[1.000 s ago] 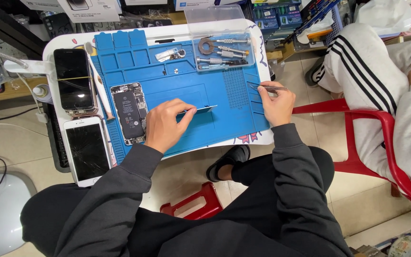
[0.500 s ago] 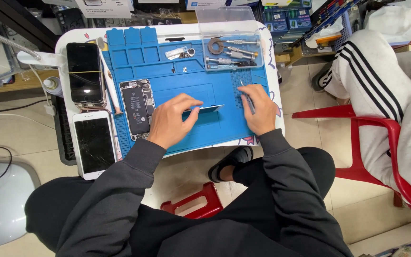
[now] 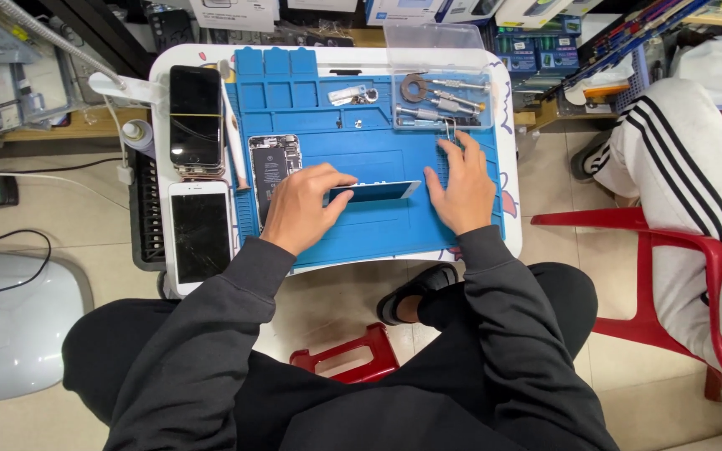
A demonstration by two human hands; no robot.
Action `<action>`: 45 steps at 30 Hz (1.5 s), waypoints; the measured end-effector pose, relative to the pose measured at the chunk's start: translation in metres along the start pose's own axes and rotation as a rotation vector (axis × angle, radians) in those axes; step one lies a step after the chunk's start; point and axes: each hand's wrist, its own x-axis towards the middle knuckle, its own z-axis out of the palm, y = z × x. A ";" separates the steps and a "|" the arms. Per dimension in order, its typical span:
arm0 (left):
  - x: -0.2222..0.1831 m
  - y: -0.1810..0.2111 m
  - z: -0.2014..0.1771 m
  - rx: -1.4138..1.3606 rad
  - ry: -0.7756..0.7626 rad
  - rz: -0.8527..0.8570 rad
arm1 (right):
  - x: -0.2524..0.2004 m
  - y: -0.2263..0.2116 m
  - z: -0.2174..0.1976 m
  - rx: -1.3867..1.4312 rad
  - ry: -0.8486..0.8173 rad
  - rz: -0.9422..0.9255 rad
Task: Repairing internal components of a smartphone using precision tools like tweezers and screwdrivers on a dedicated repair mat.
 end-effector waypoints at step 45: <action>-0.011 -0.007 -0.015 0.342 -0.208 -0.112 | -0.017 -0.034 -0.024 -0.161 -0.040 -0.446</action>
